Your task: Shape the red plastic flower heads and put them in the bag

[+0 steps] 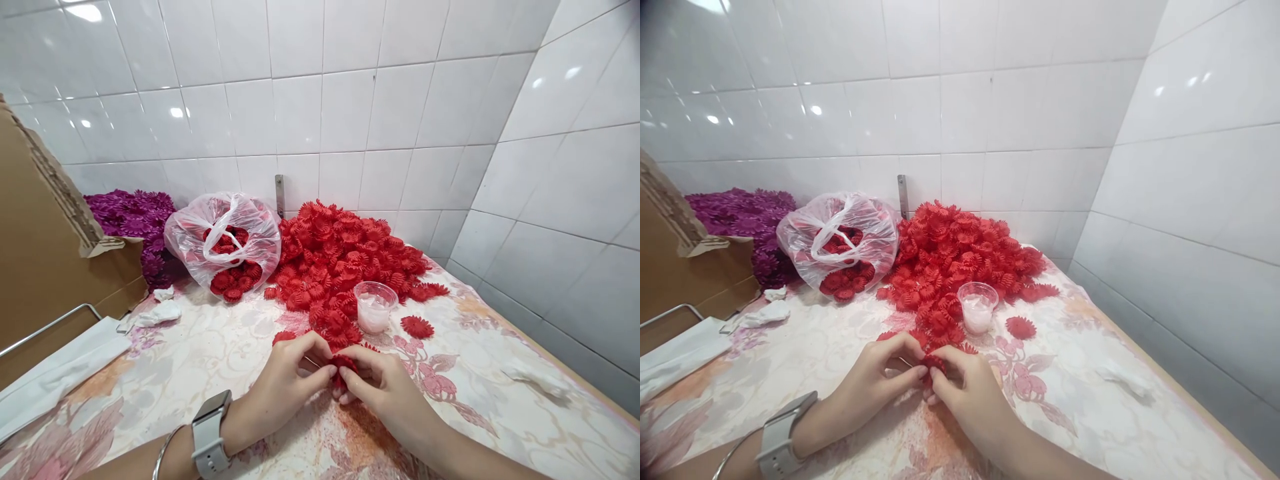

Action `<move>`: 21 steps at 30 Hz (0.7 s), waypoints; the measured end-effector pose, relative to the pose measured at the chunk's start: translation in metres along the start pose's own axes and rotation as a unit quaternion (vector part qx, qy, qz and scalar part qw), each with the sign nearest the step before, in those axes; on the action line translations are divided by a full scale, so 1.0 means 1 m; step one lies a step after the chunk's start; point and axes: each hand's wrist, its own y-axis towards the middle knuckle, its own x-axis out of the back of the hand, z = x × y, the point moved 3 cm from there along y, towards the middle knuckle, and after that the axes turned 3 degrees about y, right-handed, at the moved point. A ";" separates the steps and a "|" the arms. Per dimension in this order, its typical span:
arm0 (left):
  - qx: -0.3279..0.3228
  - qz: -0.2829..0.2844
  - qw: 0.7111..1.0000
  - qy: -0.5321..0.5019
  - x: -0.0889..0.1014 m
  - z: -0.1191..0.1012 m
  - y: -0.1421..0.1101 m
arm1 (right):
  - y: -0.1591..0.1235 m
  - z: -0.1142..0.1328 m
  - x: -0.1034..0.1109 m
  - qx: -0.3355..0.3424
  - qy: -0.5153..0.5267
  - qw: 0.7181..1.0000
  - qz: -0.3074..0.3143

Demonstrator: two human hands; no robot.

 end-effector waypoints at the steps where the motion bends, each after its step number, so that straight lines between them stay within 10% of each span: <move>1: -0.001 0.003 1.000 0.001 0.000 0.000 0.000 | 0.001 0.000 0.001 0.002 -0.002 1.000 -0.004; 21: -0.012 0.023 0.998 -0.059 -0.003 -0.006 -0.002 | 0.003 0.000 0.006 -0.023 -0.029 0.997 -0.067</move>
